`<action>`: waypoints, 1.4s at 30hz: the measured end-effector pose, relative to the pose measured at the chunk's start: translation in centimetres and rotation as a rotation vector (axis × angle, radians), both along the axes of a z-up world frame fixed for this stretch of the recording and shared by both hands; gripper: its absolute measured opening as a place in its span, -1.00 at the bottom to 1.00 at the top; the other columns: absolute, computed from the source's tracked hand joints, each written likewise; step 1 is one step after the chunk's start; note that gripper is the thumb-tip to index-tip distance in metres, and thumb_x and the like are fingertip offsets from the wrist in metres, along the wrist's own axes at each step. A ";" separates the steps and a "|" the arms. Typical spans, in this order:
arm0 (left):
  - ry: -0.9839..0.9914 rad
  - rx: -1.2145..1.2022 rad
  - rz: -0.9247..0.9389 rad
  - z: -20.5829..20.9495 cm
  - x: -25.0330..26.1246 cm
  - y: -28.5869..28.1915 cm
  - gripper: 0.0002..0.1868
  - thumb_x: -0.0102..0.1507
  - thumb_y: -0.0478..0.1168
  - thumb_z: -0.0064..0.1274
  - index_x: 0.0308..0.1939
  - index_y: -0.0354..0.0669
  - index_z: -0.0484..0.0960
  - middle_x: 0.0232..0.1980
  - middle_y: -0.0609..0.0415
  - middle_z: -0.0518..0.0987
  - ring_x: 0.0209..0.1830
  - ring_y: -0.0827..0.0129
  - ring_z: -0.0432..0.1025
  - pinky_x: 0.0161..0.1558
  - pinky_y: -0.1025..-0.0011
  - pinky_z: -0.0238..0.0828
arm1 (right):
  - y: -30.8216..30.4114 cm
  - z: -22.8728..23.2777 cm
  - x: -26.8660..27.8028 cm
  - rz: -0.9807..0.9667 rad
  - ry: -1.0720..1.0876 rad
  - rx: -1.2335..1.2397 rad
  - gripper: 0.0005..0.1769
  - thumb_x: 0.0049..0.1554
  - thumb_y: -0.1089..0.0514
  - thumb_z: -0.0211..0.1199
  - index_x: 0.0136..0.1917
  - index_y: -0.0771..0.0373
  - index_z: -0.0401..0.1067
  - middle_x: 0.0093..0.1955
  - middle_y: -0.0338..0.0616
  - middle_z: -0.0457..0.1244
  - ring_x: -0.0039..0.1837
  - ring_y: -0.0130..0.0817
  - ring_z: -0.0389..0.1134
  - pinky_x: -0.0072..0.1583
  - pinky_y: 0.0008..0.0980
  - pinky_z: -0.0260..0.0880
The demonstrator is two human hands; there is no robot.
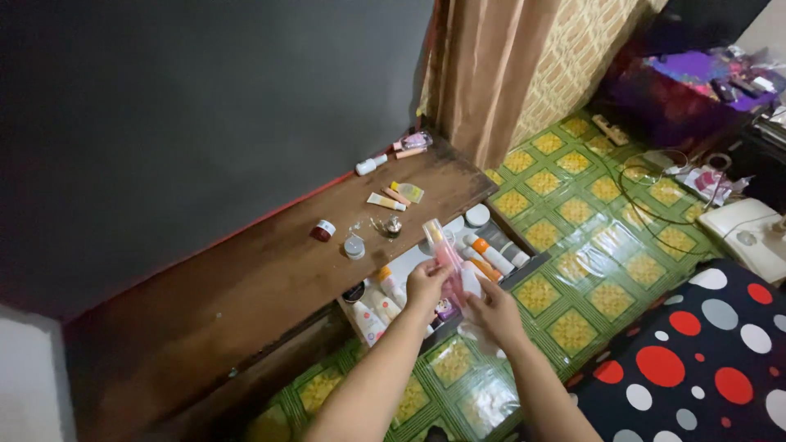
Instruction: Organizing and sorting various skincare and cosmetic products on a dresser and inside a drawer
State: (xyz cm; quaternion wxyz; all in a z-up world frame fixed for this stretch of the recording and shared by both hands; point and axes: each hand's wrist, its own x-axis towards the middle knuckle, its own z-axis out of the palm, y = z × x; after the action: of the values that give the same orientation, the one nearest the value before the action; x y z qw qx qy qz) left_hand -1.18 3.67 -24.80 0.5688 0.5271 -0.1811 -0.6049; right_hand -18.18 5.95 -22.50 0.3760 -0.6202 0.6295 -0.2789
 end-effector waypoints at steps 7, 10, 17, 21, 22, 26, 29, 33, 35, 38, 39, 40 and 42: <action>0.003 0.148 0.006 -7.7 -0.9 -0.1 -0.59 0.22 -0.15 0.26 0.10 -0.22 0.59 -0.06 0.12 0.64 -0.24 0.46 0.57 -0.29 0.38 0.58 | -0.6 -8.9 -0.5 0.051 -0.175 -0.017 -0.43 0.05 0.08 0.41 0.33 0.17 0.45 -0.19 -0.22 0.44 -0.21 -0.52 0.43 -0.15 -0.40 0.43; 0.047 0.178 0.004 -12.0 -0.7 -0.6 -0.57 0.21 -0.17 0.26 0.11 -0.22 0.54 -0.04 0.11 0.65 -0.22 0.46 0.59 -0.27 0.35 0.61 | -0.7 -9.9 0.8 -0.013 -0.128 0.197 -0.50 0.09 0.10 0.34 0.31 0.16 0.49 -0.26 -0.13 0.42 -0.29 -0.39 0.39 -0.20 -0.31 0.39; -0.019 0.235 -0.033 -22.3 0.4 -3.2 -0.55 0.23 -0.14 0.28 0.12 -0.28 0.59 -0.13 0.08 0.63 -0.32 0.41 0.51 -0.37 0.44 0.54 | -2.5 -14.9 2.2 -0.048 0.067 0.182 -0.41 0.03 -0.02 0.38 0.33 0.11 0.47 -0.22 0.01 0.43 -0.19 -0.22 0.48 -0.10 -0.21 0.45; -0.047 0.278 -0.038 -23.7 1.5 -5.3 -0.61 0.21 -0.15 0.26 0.07 -0.19 0.58 -0.14 0.15 0.67 -0.31 0.43 0.55 -0.37 0.48 0.58 | -4.0 -14.8 3.7 -0.035 0.204 0.162 -0.39 0.03 -0.10 0.34 0.34 0.03 0.47 -0.13 0.09 0.44 -0.07 -0.02 0.51 0.03 -0.10 0.46; -0.047 0.287 -0.039 -24.5 1.8 -5.7 -0.61 0.21 -0.15 0.26 0.07 -0.19 0.58 -0.14 0.15 0.67 -0.31 0.43 0.55 -0.37 0.48 0.58 | -4.5 -15.6 3.9 -0.034 0.204 0.171 -0.39 0.03 -0.10 0.34 0.34 0.03 0.47 -0.13 0.09 0.44 -0.07 -0.02 0.51 0.03 -0.10 0.46; -0.084 0.277 -0.035 -26.9 3.0 -7.5 -0.68 0.21 -0.15 0.27 -0.02 -0.22 0.67 -0.21 0.15 0.62 -0.35 0.47 0.51 -0.41 0.47 0.55 | -5.8 -17.7 5.1 -0.018 0.144 0.063 -0.43 0.04 -0.03 0.34 0.32 0.06 0.48 -0.08 0.13 0.42 -0.05 0.02 0.49 0.03 -0.10 0.46; -0.126 0.271 -0.033 -29.5 3.7 -9.2 -0.68 0.20 -0.15 0.30 -0.05 -0.25 0.68 -0.23 0.14 0.61 -0.38 0.46 0.49 -0.42 0.46 0.54 | -6.6 -18.6 6.1 -0.039 0.080 0.063 -0.44 0.03 0.06 0.33 0.32 0.12 0.46 -0.10 0.15 0.41 -0.07 -0.02 0.51 0.01 -0.13 0.48; -0.305 0.215 -0.008 -31.1 4.6 -10.7 -0.66 0.17 -0.15 0.35 -0.12 -0.37 0.72 -0.28 0.01 0.65 -0.46 0.41 0.47 -0.49 0.43 0.42 | -7.2 -18.4 7.5 -0.044 0.128 0.069 -0.49 0.03 0.18 0.33 0.28 0.19 0.47 -0.10 0.15 0.41 -0.05 0.00 0.49 0.02 -0.11 0.46; -0.299 0.255 0.026 -29.4 4.8 -11.3 -0.63 0.12 -0.15 0.35 -0.10 -0.30 0.66 -0.25 0.03 0.67 -0.45 0.41 0.52 -0.48 0.40 0.50 | -7.5 -19.4 7.3 0.017 0.163 -0.070 -0.50 0.00 0.20 0.35 0.24 0.22 0.49 -0.05 0.15 0.40 -0.01 0.05 0.46 0.04 -0.08 0.44; -0.476 0.271 0.052 -29.4 5.1 -11.9 -0.55 0.08 -0.07 0.40 -0.11 -0.30 0.66 -0.22 -0.02 0.69 -0.43 0.42 0.56 -0.43 0.40 0.56 | -7.6 -19.7 7.4 0.087 0.216 -0.222 -0.51 -0.02 0.24 0.36 0.22 0.23 0.51 0.03 0.12 0.39 0.05 0.09 0.41 0.08 -0.05 0.42; -0.659 0.244 0.045 -29.8 5.2 -12.1 -0.50 0.09 0.00 0.45 -0.14 -0.36 0.72 -0.22 -0.09 0.71 -0.41 0.44 0.55 -0.38 0.43 0.54 | -7.7 -19.6 7.6 0.092 0.234 -0.237 -0.50 -0.02 0.24 0.35 0.23 0.20 0.52 0.05 0.09 0.38 0.06 0.08 0.41 0.10 -0.05 0.41; -0.658 0.246 0.047 -28.7 5.3 -12.4 -0.50 0.09 0.00 0.45 -0.14 -0.36 0.72 -0.22 -0.09 0.71 -0.41 0.44 0.55 -0.38 0.43 0.54 | -7.7 -19.5 7.7 0.096 0.234 -0.235 -0.50 -0.02 0.24 0.35 0.23 0.20 0.52 0.05 0.09 0.38 0.06 0.08 0.41 0.10 -0.05 0.41; -0.638 0.343 0.024 -26.6 5.3 -12.7 -0.51 0.10 0.01 0.38 -0.11 -0.33 0.69 -0.23 -0.13 0.71 -0.43 0.25 0.58 -0.38 0.32 0.53 | -7.5 -19.4 7.8 0.110 0.256 -0.363 -0.52 -0.01 0.26 0.32 0.22 0.20 0.52 0.12 0.05 0.36 0.12 0.05 0.39 0.14 -0.09 0.42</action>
State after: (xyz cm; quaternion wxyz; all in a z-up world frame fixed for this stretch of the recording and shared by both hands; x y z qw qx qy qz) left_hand 4.14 -9.06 -51.45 0.3940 0.7791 -0.2394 -0.4248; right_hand -10.33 -1.54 -41.90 0.1899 -0.7413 0.5769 -0.2857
